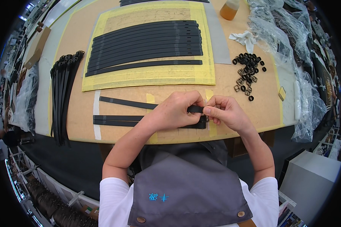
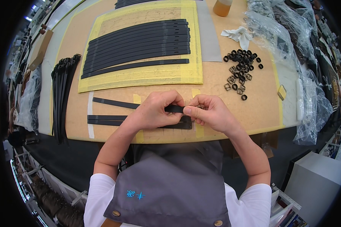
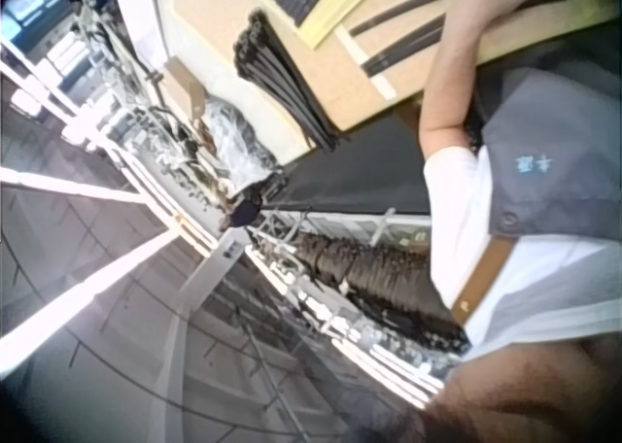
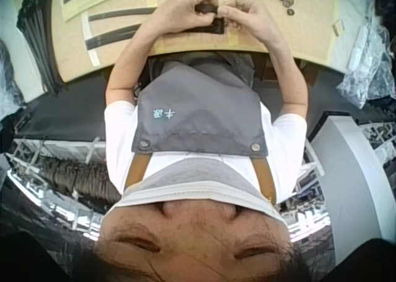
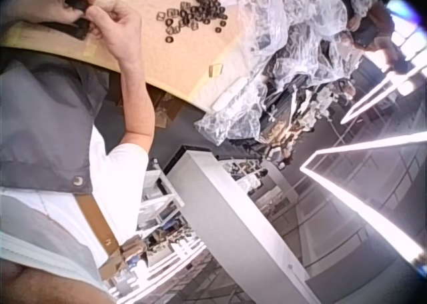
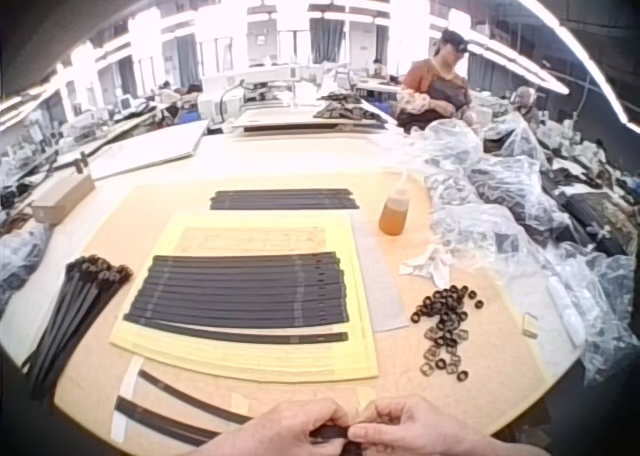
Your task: The person assembles black leather belts by hand at a factory workstation. They pick up a belt strap and a metal buckle, insert the strap into the buckle, and then place the finished belt into a pile on the left side of the table. The process is repeated continuously throughout the video.
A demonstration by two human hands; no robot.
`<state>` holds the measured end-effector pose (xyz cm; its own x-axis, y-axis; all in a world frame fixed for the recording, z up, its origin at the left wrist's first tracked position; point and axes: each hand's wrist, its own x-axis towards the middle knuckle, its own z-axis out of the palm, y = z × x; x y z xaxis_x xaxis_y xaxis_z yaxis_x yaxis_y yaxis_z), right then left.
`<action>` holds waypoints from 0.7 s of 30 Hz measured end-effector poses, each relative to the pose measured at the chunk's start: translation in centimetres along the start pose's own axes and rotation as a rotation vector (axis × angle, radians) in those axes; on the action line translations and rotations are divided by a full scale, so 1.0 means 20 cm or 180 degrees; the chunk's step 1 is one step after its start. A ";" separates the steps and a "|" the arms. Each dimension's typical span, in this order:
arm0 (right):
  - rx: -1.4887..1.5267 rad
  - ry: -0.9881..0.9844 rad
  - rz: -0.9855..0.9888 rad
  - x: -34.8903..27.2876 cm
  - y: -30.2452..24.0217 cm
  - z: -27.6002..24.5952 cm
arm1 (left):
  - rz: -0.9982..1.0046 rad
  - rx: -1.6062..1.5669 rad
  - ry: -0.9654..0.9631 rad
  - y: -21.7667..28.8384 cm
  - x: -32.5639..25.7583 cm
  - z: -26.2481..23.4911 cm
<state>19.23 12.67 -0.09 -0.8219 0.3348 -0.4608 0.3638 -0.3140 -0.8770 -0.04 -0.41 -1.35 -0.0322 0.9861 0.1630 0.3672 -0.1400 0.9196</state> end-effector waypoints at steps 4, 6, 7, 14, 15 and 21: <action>-0.0069 0.0095 -0.0035 -0.01 0.00 0.02 | 0.0049 -0.0023 0.0102 0.00 0.00 0.01; -0.0103 0.0119 -0.0049 -0.01 0.00 0.02 | 0.0087 0.0023 0.0128 0.01 0.00 0.01; -0.0123 0.0117 -0.0055 -0.01 0.00 0.02 | 0.0102 0.0054 0.0084 0.01 0.00 0.01; -0.0149 0.0035 -0.0043 -0.02 -0.02 0.02 | 0.0295 0.0167 0.0085 -0.01 -0.01 0.02; -0.0134 0.0001 -0.0025 -0.02 -0.02 0.02 | 0.0305 0.0175 0.0094 0.00 -0.01 0.02; -0.0165 -0.0231 0.0042 -0.02 -0.02 0.00 | 0.0446 0.0147 0.0180 -0.01 -0.01 0.05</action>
<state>19.31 12.61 0.53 -0.8459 0.2650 -0.4628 0.3954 -0.2709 -0.8777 0.87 -0.58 -1.97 -0.0294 0.9504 0.3096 0.4141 -0.2703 0.8692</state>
